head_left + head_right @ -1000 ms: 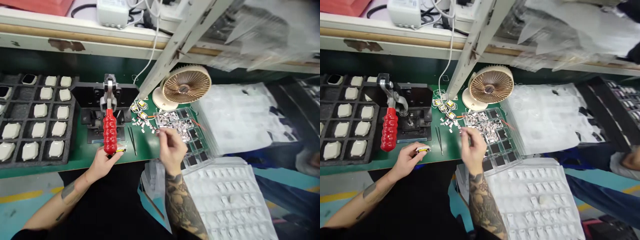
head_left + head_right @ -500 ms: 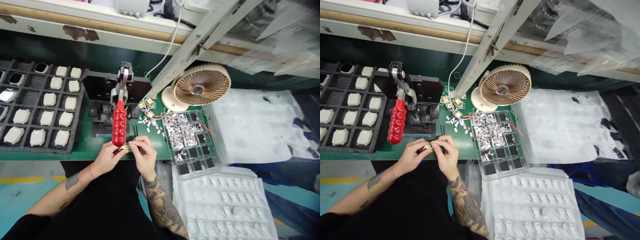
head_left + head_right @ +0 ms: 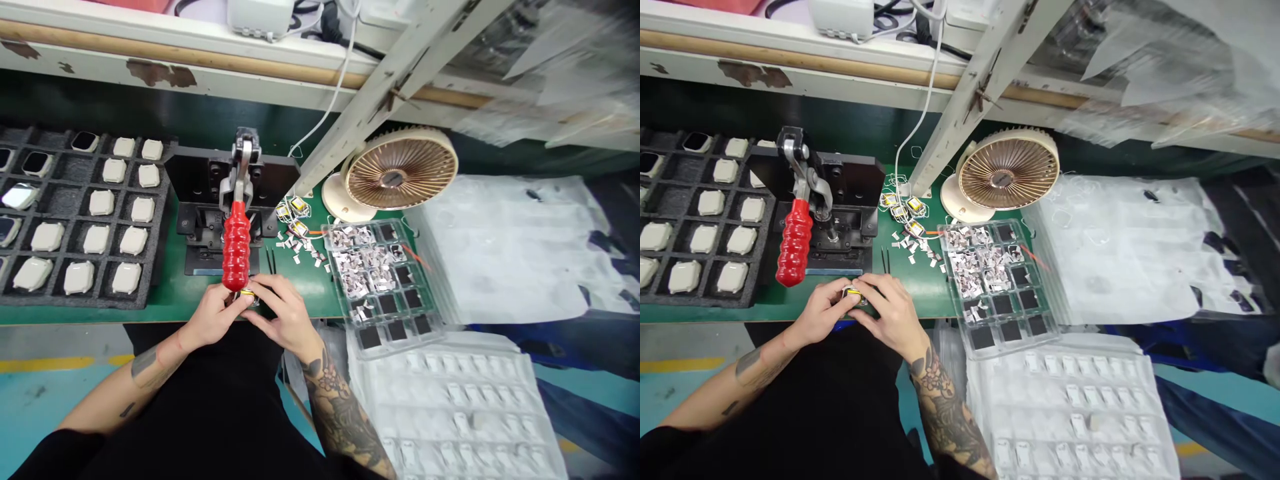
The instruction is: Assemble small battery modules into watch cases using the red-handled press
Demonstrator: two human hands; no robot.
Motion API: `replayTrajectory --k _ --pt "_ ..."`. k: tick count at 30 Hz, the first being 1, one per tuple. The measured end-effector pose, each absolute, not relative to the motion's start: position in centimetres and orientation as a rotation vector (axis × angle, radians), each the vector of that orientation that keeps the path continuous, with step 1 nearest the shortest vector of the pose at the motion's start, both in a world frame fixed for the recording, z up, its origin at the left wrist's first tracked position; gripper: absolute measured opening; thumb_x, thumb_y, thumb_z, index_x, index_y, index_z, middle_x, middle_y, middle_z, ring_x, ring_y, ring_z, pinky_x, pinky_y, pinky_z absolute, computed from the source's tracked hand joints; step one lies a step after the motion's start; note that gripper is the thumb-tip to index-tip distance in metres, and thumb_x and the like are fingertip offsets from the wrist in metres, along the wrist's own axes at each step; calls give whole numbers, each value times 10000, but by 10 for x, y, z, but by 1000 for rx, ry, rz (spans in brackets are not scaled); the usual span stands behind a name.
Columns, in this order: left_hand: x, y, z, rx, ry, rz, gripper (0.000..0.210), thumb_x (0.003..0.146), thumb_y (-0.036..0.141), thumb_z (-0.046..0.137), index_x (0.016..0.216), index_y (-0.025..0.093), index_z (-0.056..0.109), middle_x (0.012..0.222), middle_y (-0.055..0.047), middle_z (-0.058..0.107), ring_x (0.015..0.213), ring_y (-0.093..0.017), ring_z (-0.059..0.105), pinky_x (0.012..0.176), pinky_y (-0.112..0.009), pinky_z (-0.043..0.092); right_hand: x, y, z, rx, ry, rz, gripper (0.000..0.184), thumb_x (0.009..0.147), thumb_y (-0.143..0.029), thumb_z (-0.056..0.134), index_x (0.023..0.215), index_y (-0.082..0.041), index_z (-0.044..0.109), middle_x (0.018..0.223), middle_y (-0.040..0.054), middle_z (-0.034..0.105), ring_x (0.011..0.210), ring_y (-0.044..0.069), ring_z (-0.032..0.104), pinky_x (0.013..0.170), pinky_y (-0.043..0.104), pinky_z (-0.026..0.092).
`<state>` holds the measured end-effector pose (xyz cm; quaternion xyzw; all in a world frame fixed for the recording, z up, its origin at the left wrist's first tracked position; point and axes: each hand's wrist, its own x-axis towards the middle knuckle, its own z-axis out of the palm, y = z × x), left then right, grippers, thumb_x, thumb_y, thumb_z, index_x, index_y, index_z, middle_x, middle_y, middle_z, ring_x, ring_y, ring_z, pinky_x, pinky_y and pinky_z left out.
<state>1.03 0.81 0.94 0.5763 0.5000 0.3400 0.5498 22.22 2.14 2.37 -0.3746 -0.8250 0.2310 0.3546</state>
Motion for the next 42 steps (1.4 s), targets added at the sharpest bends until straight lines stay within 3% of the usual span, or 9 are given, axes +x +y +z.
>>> replayTrajectory --k 6,10,14,19,24,27,30,38,42 --pt "1 12 10 1360 1079 765 389 1064 489 682 840 174 636 711 42 503 637 -109 426 595 -253 345 218 23 23 -886 -2296 407 412 1076 -318 719 1465 -203 652 1232 141 800 1103 291 759 918 464 631" --pt "0 9 13 1336 1068 847 300 1057 438 725 927 168 705 677 30 635 572 -111 563 580 -233 459 222 8 22 -951 -2203 394 525 1074 -400 725 1542 -198 598 1368 164 762 1270 294 736 1027 458 644" --pt "2 9 16 1104 1067 1251 307 945 302 875 1113 211 635 1020 -47 847 915 -250 845 835 -387 689 246 -37 15 -1279 -1808 312 613 1043 -453 749 1585 -227 576 1433 172 726 1321 288 727 1095 456 649" --pt "9 9 15 1107 1181 1275 536 900 277 910 1367 180 665 992 -55 850 951 -321 869 719 -397 730 328 -101 -14 -1760 -1194 4 245 1054 -270 624 1259 -224 751 1086 91 795 961 213 754 885 400 655" --pt "10 9 16 1153 1235 1083 540 910 339 903 1393 156 749 1121 -108 859 1042 -363 862 760 -418 767 448 -138 -35 -2193 -862 -157 333 1045 -279 492 1215 -154 749 1170 155 777 1063 250 682 984 441 582" --pt "7 12 15 1091 1180 1013 606 908 347 911 1464 207 717 1192 -108 856 1204 -400 823 863 -438 775 493 -140 -49 -2304 -830 -56 359 950 -254 587 1236 -129 765 1127 164 797 1065 275 638 1073 467 527" --pt "4 13 11 1107 1220 1014 589 902 321 929 1442 217 716 1231 -105 855 1111 -363 857 854 -400 773 513 -135 -64 -2378 -771 24 374 881 -258 667 1202 -116 797 1088 179 813 1078 293 613 1101 468 504" --pt "13 8 17 1194 1190 953 569 908 350 934 1382 142 697 1176 -147 871 973 -317 885 819 -357 760 479 -127 -53 -2097 -568 -43 551 1083 -416 405 1427 -105 704 1273 193 741 910 214 717 873 456 661" --pt "17 9 17 1119 1126 925 541 928 399 911 1338 146 664 1144 -176 871 949 -324 887 782 -378 745 391 -106 -23 -1528 -614 -28 287 956 -396 803 1189 -231 834 1286 122 726 1056 251 753 776 415 694"
